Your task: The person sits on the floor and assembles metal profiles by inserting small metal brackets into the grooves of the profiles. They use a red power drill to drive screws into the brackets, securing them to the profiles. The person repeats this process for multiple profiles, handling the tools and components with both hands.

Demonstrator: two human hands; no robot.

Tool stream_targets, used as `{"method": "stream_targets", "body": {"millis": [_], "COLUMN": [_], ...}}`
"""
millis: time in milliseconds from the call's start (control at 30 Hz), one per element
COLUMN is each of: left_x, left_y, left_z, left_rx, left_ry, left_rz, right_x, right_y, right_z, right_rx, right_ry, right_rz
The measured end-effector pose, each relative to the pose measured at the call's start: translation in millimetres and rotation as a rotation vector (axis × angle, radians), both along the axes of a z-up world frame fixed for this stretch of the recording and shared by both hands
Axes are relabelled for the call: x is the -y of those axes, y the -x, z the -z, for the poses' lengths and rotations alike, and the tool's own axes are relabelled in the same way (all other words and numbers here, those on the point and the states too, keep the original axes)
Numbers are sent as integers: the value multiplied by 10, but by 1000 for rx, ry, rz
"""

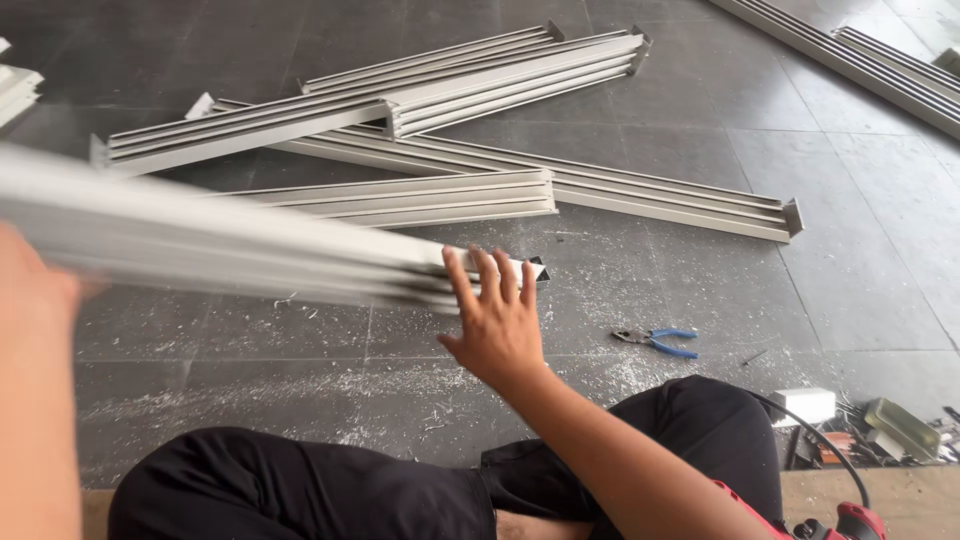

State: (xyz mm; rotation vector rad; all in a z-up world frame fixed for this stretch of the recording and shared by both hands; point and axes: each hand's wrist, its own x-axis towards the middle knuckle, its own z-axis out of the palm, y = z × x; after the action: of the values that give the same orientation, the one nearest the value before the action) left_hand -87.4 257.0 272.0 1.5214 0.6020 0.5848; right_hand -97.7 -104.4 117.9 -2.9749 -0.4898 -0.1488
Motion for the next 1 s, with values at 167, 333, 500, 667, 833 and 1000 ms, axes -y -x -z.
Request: {"method": "stream_targets", "body": {"millis": [167, 333, 500, 667, 833, 1000], "left_x": [-509, -594, 152, 1278, 1553, 1898], "left_y": [163, 50, -207, -116, -37, 53], "left_z": [1562, 2379, 2341, 2305, 2295, 2606], "left_rx": [-496, -789, -898, -1183, -1121, -912], "left_ry": [471, 134, -835, -1359, -1445, -1663], "left_rz": [-256, -265, 285, 1170, 1195, 1137], "right_x": [-153, -321, -481, -383, 562, 1411], "right_y": [48, 231, 178, -121, -812, -742], "right_z": [595, 798, 847, 959, 1169, 1432], "right_rx": [190, -173, -418, -612, -727, -734], "right_ry": [217, 150, 110, 126, 54, 113], "right_rz": [-106, -124, -91, -149, -185, -147]}}
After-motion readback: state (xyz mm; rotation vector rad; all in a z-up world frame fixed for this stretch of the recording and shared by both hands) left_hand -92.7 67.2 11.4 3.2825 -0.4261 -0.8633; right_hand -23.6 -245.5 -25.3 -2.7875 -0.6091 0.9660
